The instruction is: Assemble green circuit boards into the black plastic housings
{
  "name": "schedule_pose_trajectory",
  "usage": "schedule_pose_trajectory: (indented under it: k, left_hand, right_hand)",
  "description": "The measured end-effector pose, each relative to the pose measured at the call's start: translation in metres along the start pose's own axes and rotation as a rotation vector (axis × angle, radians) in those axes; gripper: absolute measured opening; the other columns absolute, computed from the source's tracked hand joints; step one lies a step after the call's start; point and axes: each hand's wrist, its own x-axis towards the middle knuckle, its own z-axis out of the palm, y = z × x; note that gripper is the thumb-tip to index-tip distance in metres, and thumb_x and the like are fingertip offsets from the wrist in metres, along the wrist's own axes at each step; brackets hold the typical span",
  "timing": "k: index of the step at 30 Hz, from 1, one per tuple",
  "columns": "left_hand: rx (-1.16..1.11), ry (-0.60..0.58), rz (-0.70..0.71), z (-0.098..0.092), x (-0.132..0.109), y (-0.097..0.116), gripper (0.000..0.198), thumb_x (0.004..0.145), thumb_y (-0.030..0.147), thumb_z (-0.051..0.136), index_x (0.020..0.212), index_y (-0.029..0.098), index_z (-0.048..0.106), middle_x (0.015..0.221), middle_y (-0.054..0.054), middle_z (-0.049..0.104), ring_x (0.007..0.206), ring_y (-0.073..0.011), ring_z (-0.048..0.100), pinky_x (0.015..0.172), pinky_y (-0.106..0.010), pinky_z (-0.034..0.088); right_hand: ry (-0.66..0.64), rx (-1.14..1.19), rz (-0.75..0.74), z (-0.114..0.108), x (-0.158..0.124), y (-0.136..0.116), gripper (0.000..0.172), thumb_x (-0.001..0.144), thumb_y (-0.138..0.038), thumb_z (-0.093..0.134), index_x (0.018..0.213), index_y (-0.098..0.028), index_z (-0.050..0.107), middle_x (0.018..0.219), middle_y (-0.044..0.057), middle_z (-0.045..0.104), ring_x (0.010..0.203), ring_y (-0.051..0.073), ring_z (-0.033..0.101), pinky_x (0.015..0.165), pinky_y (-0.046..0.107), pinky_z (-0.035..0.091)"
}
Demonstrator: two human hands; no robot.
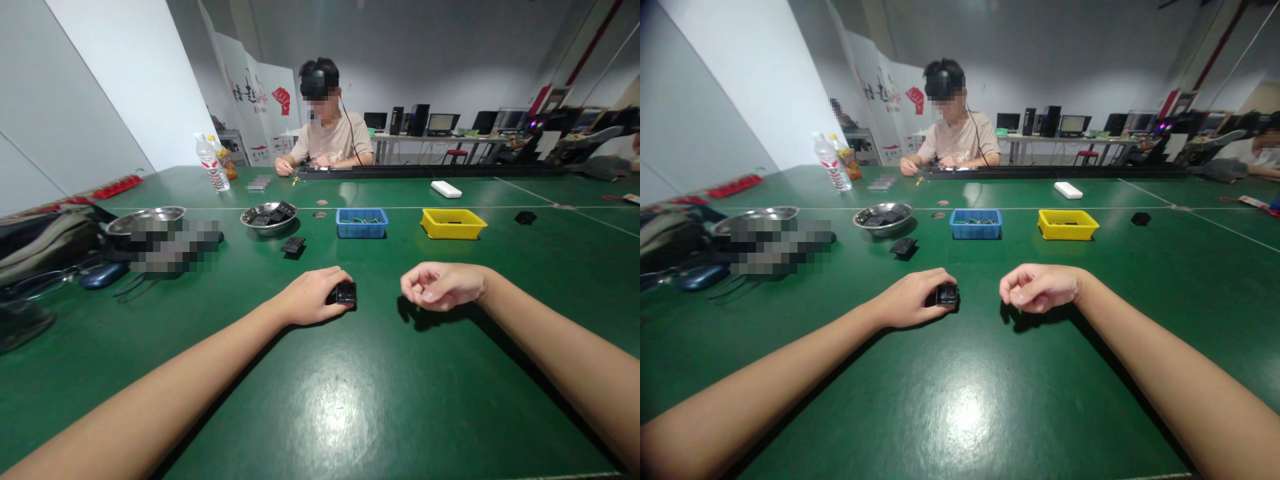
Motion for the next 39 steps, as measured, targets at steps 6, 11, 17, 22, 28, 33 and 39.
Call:
schedule_pose_trajectory:
  k: [6, 11, 17, 22, 28, 33, 39]
  left_hand:
    - [0.011, 0.051, -0.042, 0.001, 0.001, -0.005, 0.026, 0.086, 0.035, 0.064, 0.106, 0.020, 0.060, 0.101, -0.006, 0.068, 0.091, -0.0217, 0.067, 0.080, -0.032, 0.052]
    - [-0.012, 0.059, -0.057, 0.001, 0.001, -0.008, 0.025, 0.084, 0.033, 0.065, 0.104, 0.020, 0.061, 0.101, -0.006, 0.068, 0.092, -0.0222, 0.066, 0.081, -0.033, 0.053]
    - [-0.031, 0.046, -0.066, 0.001, 0.001, -0.007, 0.026, 0.081, 0.032, 0.066, 0.103, 0.019, 0.060, 0.102, -0.007, 0.067, 0.093, -0.0230, 0.065, 0.082, -0.035, 0.053]
    - [-0.020, 0.046, -0.038, 0.000, 0.000, -0.007, 0.028, 0.080, 0.035, 0.068, 0.102, 0.018, 0.060, 0.100, -0.007, 0.067, 0.091, -0.0232, 0.064, 0.081, -0.035, 0.052]
    - [-0.001, 0.034, 0.075, 0.000, 0.000, -0.002, 0.030, 0.082, 0.042, 0.067, 0.098, 0.018, 0.061, 0.093, -0.006, 0.067, 0.082, -0.0204, 0.064, 0.073, -0.031, 0.050]
    - [0.013, 0.098, 0.127, -0.001, -0.001, 0.004, 0.026, 0.092, 0.042, 0.054, 0.096, 0.017, 0.062, 0.085, -0.005, 0.068, 0.074, -0.0176, 0.063, 0.069, -0.029, 0.048]
    - [0.059, 0.292, 0.145, -0.002, -0.002, -0.001, 0.018, 0.096, 0.029, 0.050, 0.091, 0.016, 0.062, 0.079, -0.004, 0.065, 0.072, -0.0156, 0.060, 0.066, -0.028, 0.048]
  right_hand:
    - [0.927, -0.736, -0.261, -0.023, 0.047, -0.008, 0.030, 0.083, -0.031, 0.074, 0.109, -0.018, 0.065, 0.070, -0.001, 0.060, 0.061, 0.012, 0.054, 0.054, 0.023, 0.043]
    - [1.040, -1.035, -0.272, -0.046, 0.077, -0.012, 0.038, 0.095, -0.036, 0.064, 0.128, -0.017, 0.060, 0.126, 0.011, 0.063, 0.108, 0.023, 0.065, 0.091, 0.043, 0.057]
    - [1.089, -1.114, -0.238, -0.044, 0.095, -0.004, 0.035, 0.096, -0.036, 0.064, 0.125, -0.016, 0.061, 0.125, 0.011, 0.064, 0.106, 0.023, 0.065, 0.090, 0.044, 0.056]
    - [1.105, -1.267, -0.267, -0.024, 0.072, 0.021, 0.009, 0.088, -0.026, 0.067, 0.089, -0.018, 0.063, 0.088, 0.008, 0.064, 0.076, 0.021, 0.057, 0.069, 0.031, 0.045]
    - [1.043, -1.343, -0.403, -0.001, 0.033, 0.045, 0.008, 0.086, -0.022, 0.064, 0.080, -0.019, 0.060, 0.082, 0.004, 0.059, 0.071, 0.017, 0.054, 0.064, 0.025, 0.037]
    - [0.913, -1.476, -0.446, -0.001, 0.024, 0.046, 0.009, 0.088, -0.021, 0.062, 0.080, -0.019, 0.065, 0.078, 0.004, 0.062, 0.068, 0.015, 0.055, 0.061, 0.024, 0.034]
    - [0.834, -1.613, -0.385, -0.001, 0.022, 0.038, 0.009, 0.088, -0.021, 0.061, 0.086, -0.019, 0.070, 0.081, 0.005, 0.065, 0.071, 0.016, 0.057, 0.060, 0.025, 0.029]
